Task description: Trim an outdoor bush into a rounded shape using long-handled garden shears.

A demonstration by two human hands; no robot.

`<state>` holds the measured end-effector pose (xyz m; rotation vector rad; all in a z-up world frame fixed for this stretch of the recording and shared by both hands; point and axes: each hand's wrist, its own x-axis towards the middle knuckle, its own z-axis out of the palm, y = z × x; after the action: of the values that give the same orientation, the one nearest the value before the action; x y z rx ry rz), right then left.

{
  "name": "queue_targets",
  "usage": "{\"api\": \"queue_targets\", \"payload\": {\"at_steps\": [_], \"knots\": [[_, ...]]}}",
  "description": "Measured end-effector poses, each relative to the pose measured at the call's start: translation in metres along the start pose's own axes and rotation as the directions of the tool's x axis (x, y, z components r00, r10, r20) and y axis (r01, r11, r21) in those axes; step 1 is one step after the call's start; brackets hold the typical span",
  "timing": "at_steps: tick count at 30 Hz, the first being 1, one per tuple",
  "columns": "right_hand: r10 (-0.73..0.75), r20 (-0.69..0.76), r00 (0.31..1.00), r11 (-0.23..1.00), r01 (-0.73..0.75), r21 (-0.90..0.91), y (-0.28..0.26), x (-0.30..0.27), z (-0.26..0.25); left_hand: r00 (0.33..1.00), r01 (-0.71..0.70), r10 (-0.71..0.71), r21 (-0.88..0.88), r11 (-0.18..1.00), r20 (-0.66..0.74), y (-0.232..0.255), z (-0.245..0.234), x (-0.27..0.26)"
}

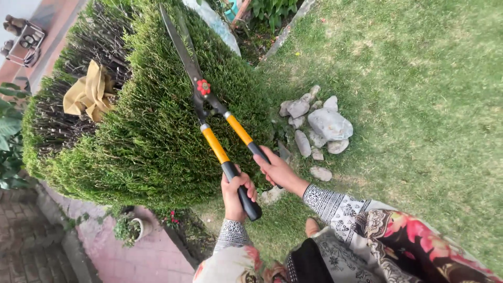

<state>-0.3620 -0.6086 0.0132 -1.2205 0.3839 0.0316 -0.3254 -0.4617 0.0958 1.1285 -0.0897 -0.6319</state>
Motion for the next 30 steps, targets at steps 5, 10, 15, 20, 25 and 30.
{"api": "queue_targets", "payload": {"at_steps": [5,10,15,20,25,30], "knots": [[-0.024,-0.028,0.999,0.999,0.022,-0.047,-0.010,-0.009,-0.011,1.000,-0.023,0.023,0.018,1.000,-0.015,-0.005,0.015,0.003],[-0.027,0.031,0.999,1.000,0.027,-0.013,-0.013,0.004,-0.027,1.000,0.015,-0.015,0.045,0.999,0.005,0.051,0.005,-0.013],[-0.038,0.082,0.996,0.999,0.038,0.005,-0.022,0.017,-0.023,0.993,0.077,-0.076,0.003,0.997,0.087,0.079,0.000,-0.003],[-0.002,0.016,1.000,0.994,0.000,0.111,-0.028,0.002,0.017,0.996,0.042,-0.025,0.206,0.978,-0.084,0.036,0.002,0.011],[-0.020,0.009,1.000,0.999,0.019,0.038,-0.028,0.010,-0.023,0.995,0.086,-0.089,0.050,0.995,0.050,0.069,0.006,-0.006],[-0.055,0.059,0.997,0.989,0.063,-0.132,-0.027,0.036,-0.072,0.969,0.179,-0.192,0.098,0.979,0.153,0.149,-0.019,-0.002]]}}
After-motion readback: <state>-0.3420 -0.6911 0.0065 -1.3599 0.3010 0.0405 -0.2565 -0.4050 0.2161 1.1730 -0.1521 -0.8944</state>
